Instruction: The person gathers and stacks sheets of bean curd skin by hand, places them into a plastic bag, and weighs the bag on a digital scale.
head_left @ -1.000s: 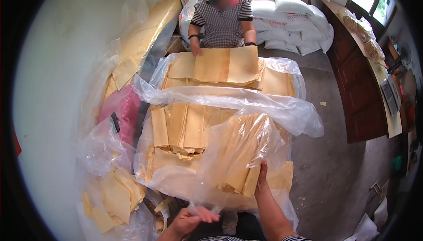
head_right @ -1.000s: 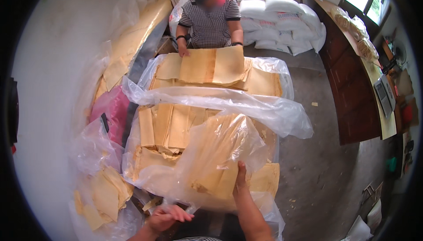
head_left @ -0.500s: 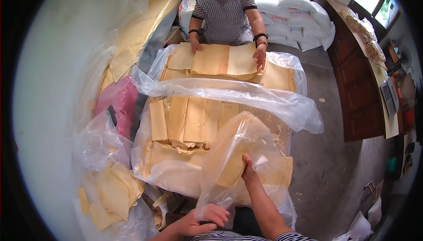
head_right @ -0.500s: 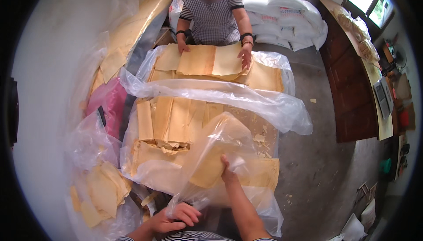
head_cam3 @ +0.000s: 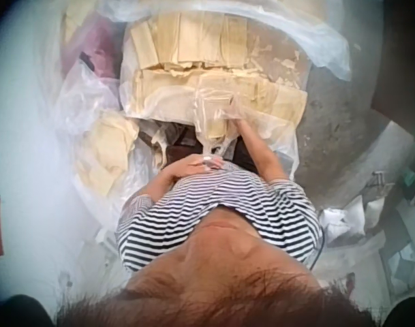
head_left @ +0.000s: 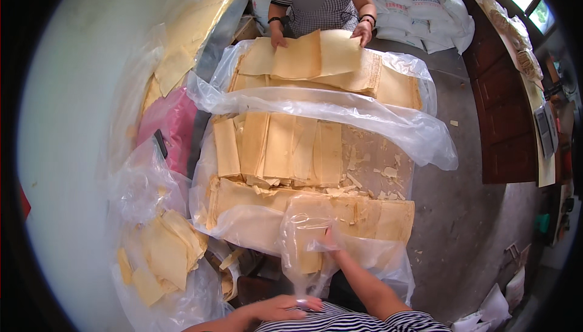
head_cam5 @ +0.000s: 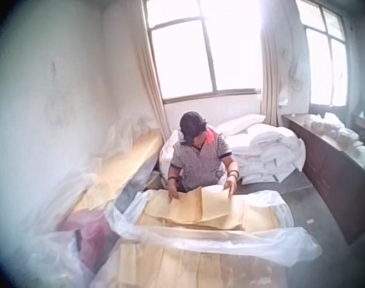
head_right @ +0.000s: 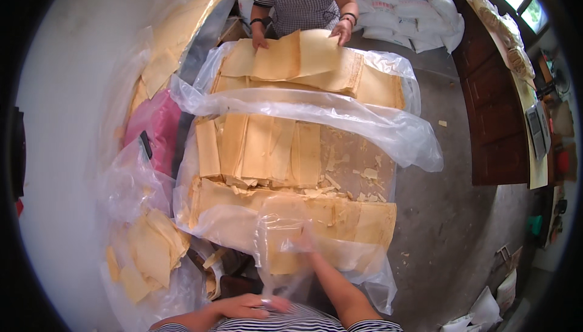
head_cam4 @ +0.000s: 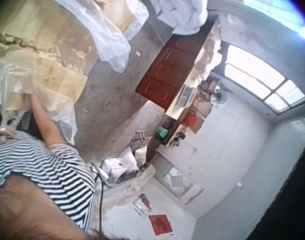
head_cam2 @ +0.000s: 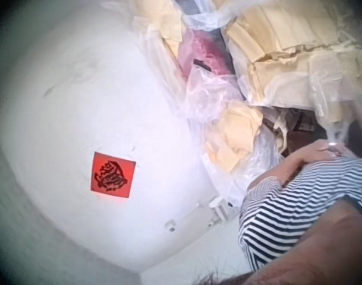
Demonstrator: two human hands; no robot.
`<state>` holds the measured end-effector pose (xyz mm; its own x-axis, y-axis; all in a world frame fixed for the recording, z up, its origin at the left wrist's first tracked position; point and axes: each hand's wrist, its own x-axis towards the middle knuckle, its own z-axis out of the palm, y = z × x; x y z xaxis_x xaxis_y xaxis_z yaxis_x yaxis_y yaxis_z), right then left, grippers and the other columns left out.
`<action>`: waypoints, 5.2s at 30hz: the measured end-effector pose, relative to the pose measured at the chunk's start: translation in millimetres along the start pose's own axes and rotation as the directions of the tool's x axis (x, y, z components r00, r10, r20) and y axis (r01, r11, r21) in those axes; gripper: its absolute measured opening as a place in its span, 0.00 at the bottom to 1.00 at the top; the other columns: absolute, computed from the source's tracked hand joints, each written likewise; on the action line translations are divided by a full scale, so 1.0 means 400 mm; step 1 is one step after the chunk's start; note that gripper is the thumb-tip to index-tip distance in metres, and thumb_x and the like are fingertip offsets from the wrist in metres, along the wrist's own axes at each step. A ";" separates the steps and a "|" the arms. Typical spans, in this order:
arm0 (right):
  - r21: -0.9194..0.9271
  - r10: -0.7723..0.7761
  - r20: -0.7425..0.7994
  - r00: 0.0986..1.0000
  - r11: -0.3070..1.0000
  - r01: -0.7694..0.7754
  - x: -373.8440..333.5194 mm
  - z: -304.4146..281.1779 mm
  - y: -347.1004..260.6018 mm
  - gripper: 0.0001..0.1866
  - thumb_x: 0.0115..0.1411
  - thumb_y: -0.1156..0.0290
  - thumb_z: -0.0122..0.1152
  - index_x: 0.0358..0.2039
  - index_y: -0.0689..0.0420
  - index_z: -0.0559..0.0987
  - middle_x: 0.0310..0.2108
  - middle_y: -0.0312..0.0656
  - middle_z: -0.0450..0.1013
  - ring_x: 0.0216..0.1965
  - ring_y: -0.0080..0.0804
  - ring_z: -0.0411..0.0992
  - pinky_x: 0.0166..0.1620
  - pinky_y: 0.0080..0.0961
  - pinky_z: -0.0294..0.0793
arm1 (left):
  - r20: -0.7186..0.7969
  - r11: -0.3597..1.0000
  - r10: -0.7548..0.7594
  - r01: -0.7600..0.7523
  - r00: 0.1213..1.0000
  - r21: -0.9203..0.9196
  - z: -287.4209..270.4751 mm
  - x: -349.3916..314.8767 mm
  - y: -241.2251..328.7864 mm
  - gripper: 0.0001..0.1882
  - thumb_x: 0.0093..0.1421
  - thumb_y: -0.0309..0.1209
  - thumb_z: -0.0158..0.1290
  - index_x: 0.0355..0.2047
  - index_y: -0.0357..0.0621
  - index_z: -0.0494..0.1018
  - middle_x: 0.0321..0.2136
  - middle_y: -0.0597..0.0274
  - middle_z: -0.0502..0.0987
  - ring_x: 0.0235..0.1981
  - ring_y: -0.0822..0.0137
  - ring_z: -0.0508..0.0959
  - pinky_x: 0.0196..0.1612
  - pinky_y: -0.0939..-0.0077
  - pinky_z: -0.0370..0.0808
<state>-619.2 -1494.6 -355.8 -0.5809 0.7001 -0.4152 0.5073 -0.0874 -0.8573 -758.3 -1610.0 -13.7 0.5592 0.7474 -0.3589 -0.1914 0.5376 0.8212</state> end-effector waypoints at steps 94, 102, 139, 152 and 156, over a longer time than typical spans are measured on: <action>0.728 0.303 0.145 0.942 0.611 -0.309 0.533 -0.024 -0.419 0.19 0.55 0.75 0.60 0.48 0.61 0.70 0.40 0.40 0.75 0.39 0.29 0.74 0.44 0.26 0.74 | -0.944 0.848 -0.020 0.495 -0.329 -0.191 -1.374 -0.096 -0.406 0.36 0.46 0.36 0.64 0.51 0.34 0.62 0.48 0.46 0.70 0.50 0.53 0.71 0.54 0.58 0.68; 0.728 0.281 0.171 0.944 0.609 -0.314 0.542 -0.042 -0.441 0.19 0.55 0.73 0.61 0.47 0.60 0.71 0.40 0.40 0.75 0.39 0.28 0.74 0.43 0.25 0.74 | -0.937 0.933 -0.307 -0.142 0.164 -0.331 -1.358 -0.091 -0.339 0.25 0.50 0.26 0.61 0.49 0.36 0.66 0.39 0.56 0.77 0.38 0.65 0.78 0.44 0.73 0.74; 0.275 0.446 -0.036 0.895 0.865 -0.420 0.729 0.191 -0.487 0.33 0.47 0.46 0.65 0.37 0.66 0.72 0.35 0.48 0.75 0.37 0.34 0.73 0.39 0.29 0.71 | -0.964 0.786 0.095 0.575 0.250 0.226 -1.146 0.146 -0.273 0.26 0.59 0.40 0.53 0.53 0.38 0.64 0.50 0.56 0.69 0.52 0.63 0.69 0.57 0.67 0.63; 0.304 0.184 -0.029 0.983 0.938 -0.167 0.636 0.158 -0.611 0.45 0.44 0.65 0.69 0.60 0.61 0.55 0.48 0.54 0.71 0.49 0.42 0.71 0.50 0.31 0.70 | -0.849 0.935 -0.125 -0.225 0.514 -0.274 -1.112 0.113 -0.146 0.35 0.56 0.39 0.58 0.59 0.42 0.55 0.51 0.58 0.68 0.51 0.61 0.71 0.51 0.68 0.72; 0.469 0.059 0.104 0.993 0.877 -0.101 0.588 0.083 -0.640 0.44 0.47 0.63 0.69 0.60 0.60 0.56 0.49 0.49 0.69 0.49 0.34 0.70 0.51 0.29 0.70 | -0.749 0.754 -0.134 -0.424 0.649 -0.502 -1.086 0.109 -0.158 0.37 0.51 0.34 0.62 0.58 0.42 0.57 0.50 0.56 0.70 0.49 0.58 0.73 0.48 0.64 0.76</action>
<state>-906.9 -1331.0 -244.1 -0.6132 0.6163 -0.4941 0.2053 -0.4797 -0.8531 -1072.2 -1441.7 -273.9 -0.2161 0.7052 -0.6753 -0.7862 0.2845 0.5486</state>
